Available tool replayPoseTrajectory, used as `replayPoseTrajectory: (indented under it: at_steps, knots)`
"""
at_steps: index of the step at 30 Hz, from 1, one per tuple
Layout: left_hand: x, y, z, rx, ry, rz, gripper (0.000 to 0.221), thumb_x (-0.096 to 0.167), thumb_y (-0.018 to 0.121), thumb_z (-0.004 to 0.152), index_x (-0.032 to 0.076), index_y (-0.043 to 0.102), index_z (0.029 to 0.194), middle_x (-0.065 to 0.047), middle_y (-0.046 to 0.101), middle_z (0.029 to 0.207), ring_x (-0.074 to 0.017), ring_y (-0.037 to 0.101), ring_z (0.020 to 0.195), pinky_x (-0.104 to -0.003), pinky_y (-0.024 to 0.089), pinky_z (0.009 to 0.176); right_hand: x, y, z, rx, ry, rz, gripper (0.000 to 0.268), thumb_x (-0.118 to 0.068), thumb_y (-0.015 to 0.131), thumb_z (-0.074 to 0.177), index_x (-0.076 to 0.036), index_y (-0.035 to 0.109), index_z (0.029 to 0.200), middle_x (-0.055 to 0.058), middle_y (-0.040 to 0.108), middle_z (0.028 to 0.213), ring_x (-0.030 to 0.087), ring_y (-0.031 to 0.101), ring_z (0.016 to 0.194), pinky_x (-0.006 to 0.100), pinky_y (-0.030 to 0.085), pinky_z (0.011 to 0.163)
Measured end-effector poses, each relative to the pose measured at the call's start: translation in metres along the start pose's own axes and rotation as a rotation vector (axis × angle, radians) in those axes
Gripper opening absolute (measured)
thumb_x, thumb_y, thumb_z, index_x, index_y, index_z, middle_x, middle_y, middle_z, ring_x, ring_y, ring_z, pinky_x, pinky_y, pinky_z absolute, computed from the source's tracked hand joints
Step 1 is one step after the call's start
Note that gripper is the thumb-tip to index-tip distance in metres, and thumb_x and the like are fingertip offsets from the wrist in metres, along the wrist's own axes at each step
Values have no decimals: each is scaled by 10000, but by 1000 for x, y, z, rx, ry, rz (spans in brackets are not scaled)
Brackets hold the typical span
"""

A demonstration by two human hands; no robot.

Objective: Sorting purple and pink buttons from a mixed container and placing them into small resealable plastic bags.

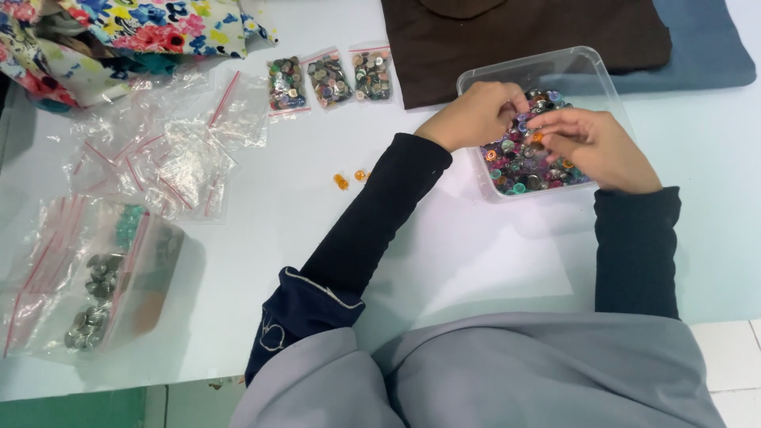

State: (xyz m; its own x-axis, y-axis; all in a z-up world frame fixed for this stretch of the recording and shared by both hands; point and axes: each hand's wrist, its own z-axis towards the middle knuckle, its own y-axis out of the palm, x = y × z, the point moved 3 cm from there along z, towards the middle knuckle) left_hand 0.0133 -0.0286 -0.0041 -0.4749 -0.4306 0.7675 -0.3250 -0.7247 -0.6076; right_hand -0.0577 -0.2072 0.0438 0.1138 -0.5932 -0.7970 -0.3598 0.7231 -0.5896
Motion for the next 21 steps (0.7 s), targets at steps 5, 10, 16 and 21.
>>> replayPoseTrajectory:
  at_steps: [5,10,16,21]
  knots:
    - [3,-6,-5,-48,-23,-147,358,-39,491,878,107,676,1148,-83,744,1141,-169,765,991,-264,615,883,-6,-1,-3,9,-5,63,291,-34,541,1049,-25,666,1311,154,729,1180,249,707,1030,346,572,905]
    - [4,-7,-7,-59,16,-173,376,-37,471,891,90,651,1196,-95,727,1202,-199,744,1086,-278,604,953,-4,-2,-4,38,20,91,274,-33,544,1052,-29,678,1291,150,726,1140,233,699,1004,328,569,896]
    - [8,-5,-12,-37,15,-231,352,-52,483,927,90,637,1209,-108,699,1271,-229,724,1171,-292,620,967,-2,-2,-3,31,9,79,265,-37,577,1038,-44,679,1282,140,733,1139,233,717,1019,326,567,907]
    - [13,23,-14,50,-21,377,227,-27,762,670,101,579,715,-103,630,840,-317,651,740,-422,471,546,3,0,0,-9,92,-16,232,-153,647,1008,-93,722,1219,112,739,1110,222,686,977,345,555,867]
